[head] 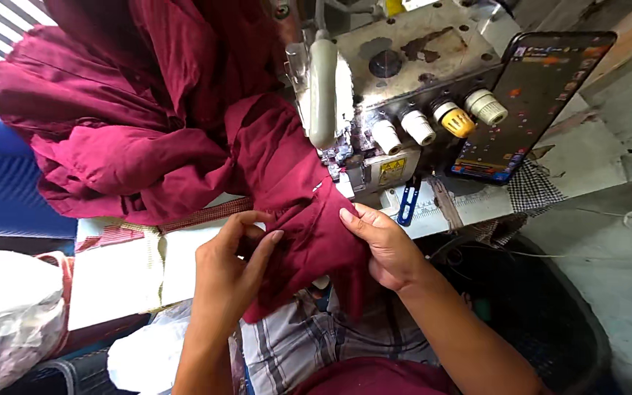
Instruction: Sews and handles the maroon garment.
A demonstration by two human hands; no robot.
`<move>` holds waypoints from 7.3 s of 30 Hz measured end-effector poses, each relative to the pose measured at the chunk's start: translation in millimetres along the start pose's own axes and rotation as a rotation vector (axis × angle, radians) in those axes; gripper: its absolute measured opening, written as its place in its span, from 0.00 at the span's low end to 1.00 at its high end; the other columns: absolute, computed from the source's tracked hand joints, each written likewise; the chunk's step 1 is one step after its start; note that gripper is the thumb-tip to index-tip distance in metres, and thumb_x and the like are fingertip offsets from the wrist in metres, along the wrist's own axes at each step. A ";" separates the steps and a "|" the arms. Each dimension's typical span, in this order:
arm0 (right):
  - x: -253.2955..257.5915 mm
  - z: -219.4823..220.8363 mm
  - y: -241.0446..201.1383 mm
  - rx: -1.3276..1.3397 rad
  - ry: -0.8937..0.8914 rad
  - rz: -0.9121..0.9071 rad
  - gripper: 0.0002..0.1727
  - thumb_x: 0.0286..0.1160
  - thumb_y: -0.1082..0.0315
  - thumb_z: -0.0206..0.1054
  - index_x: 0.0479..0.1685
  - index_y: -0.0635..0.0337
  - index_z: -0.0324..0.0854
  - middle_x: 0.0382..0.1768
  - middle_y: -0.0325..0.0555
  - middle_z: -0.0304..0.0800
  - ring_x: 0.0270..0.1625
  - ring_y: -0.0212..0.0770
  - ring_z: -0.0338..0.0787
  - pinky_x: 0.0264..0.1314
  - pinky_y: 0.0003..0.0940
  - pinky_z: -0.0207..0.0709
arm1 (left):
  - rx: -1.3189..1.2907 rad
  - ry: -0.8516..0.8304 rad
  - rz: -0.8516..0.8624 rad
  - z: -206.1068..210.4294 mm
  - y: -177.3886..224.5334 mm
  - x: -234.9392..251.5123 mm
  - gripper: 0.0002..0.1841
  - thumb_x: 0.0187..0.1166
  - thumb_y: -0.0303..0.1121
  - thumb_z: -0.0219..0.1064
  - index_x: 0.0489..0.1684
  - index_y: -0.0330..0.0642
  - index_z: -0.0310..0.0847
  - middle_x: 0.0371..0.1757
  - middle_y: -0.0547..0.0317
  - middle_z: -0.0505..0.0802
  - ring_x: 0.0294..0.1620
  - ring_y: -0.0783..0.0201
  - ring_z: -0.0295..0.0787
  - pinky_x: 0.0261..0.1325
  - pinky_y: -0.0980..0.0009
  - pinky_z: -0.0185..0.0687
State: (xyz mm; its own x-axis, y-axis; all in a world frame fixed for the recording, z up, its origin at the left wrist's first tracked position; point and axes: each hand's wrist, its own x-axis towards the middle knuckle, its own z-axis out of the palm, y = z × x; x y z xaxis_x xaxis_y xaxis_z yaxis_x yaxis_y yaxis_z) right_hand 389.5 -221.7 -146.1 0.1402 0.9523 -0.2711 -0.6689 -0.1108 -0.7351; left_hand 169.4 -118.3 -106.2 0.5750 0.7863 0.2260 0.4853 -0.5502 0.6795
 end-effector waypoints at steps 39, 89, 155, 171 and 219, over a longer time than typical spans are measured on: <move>11.7 -10.5 20.1 -0.728 0.315 -0.541 0.10 0.81 0.63 0.69 0.33 0.56 0.91 0.31 0.35 0.92 0.33 0.24 0.89 0.38 0.21 0.84 | 0.143 -0.099 0.273 66.4 72.2 -27.9 0.12 0.85 0.37 0.63 0.50 0.46 0.93 0.49 0.60 0.96 0.53 0.66 0.92 0.55 0.72 0.87; -30.7 -5.6 19.0 -0.774 0.208 -0.638 0.21 0.77 0.76 0.69 0.69 0.69 0.82 0.52 0.48 0.93 0.50 0.32 0.93 0.55 0.27 0.90 | 0.035 0.089 -0.002 133.5 32.6 -91.3 0.24 0.61 0.39 0.77 0.52 0.35 0.82 0.35 0.56 0.94 0.32 0.66 0.92 0.34 0.64 0.90; -36.9 -90.6 11.3 -1.093 0.595 -0.881 0.17 0.84 0.69 0.63 0.62 0.75 0.78 0.44 0.48 0.92 0.42 0.31 0.92 0.45 0.26 0.90 | 0.109 -0.104 0.293 23.3 6.1 13.1 0.25 0.80 0.58 0.66 0.51 0.42 0.79 0.33 0.59 0.88 0.32 0.71 0.84 0.35 0.70 0.82; -50.4 -97.1 0.0 -1.091 0.666 -0.790 0.38 0.85 0.64 0.63 0.88 0.75 0.54 0.54 0.49 0.90 0.38 0.27 0.88 0.38 0.21 0.84 | 0.199 0.141 0.418 -73.2 57.4 79.6 0.14 0.82 0.43 0.66 0.46 0.43 0.89 0.44 0.61 0.92 0.44 0.73 0.88 0.50 0.71 0.84; -9.6 -37.3 0.7 -1.192 0.134 -0.968 0.10 0.82 0.76 0.63 0.46 0.59 0.93 0.55 0.47 0.96 0.61 0.32 0.93 0.62 0.25 0.87 | 0.208 -0.145 0.590 47.5 24.9 34.5 0.18 0.76 0.26 0.61 0.62 0.39 0.90 0.72 0.50 0.90 0.81 0.50 0.79 0.88 0.46 0.64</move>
State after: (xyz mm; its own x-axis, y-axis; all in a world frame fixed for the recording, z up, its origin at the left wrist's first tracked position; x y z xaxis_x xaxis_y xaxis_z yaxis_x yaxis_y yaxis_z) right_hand 414.9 -241.6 -167.2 0.2684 0.7667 0.5833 0.6577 0.2966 -0.6925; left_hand 232.6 -118.2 -114.7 0.8606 0.2965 0.4141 0.1692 -0.9333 0.3167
